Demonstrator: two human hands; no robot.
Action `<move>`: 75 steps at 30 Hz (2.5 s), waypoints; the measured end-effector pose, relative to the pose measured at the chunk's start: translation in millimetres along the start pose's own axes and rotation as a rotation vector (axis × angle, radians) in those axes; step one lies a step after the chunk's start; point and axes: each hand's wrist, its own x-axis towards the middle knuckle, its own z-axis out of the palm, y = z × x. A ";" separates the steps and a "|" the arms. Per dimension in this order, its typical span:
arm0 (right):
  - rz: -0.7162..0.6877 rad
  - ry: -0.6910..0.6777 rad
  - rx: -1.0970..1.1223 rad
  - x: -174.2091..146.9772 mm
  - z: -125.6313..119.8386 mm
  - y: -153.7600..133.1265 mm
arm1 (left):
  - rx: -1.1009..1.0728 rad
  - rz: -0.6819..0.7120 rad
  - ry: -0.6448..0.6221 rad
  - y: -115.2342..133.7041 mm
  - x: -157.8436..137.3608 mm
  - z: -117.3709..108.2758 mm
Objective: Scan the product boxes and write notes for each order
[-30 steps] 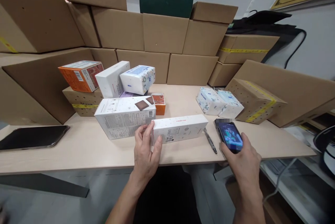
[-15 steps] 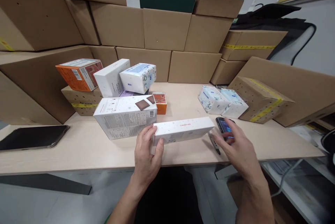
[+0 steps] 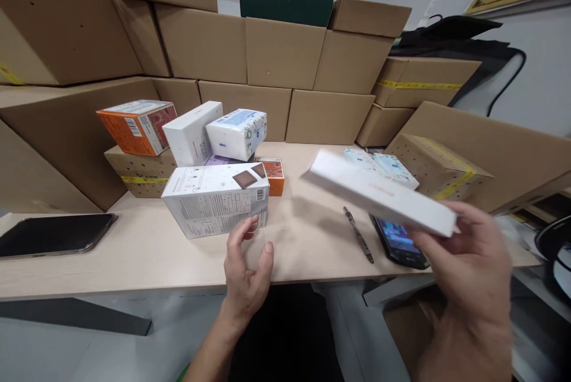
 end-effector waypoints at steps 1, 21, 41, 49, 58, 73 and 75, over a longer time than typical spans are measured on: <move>-0.045 0.123 -0.064 7.9 -1.6 3.1 | 0.017 -0.014 -0.007 0.1 0.1 0.2; -0.079 -0.056 -0.769 64.3 50.9 49.5 | 0.135 0.064 0.030 4.0 4.2 -0.7; 0.273 -0.520 0.524 -47.1 133.3 -34.8 | -0.195 -0.294 0.210 1.5 28.1 -34.3; 0.254 -0.123 0.226 -65.3 79.4 -8.9 | -0.228 -0.193 -0.042 16.4 8.3 -7.5; 0.346 -0.284 0.362 -98.3 70.4 8.5 | -0.017 -0.319 -0.203 13.0 3.9 -20.0; 0.350 -0.217 0.204 -93.7 75.0 2.4 | 0.049 -0.464 -0.337 18.8 15.0 -15.3; 0.337 -0.197 0.237 -94.4 75.5 2.0 | 0.041 -0.428 -0.325 17.2 13.3 -15.7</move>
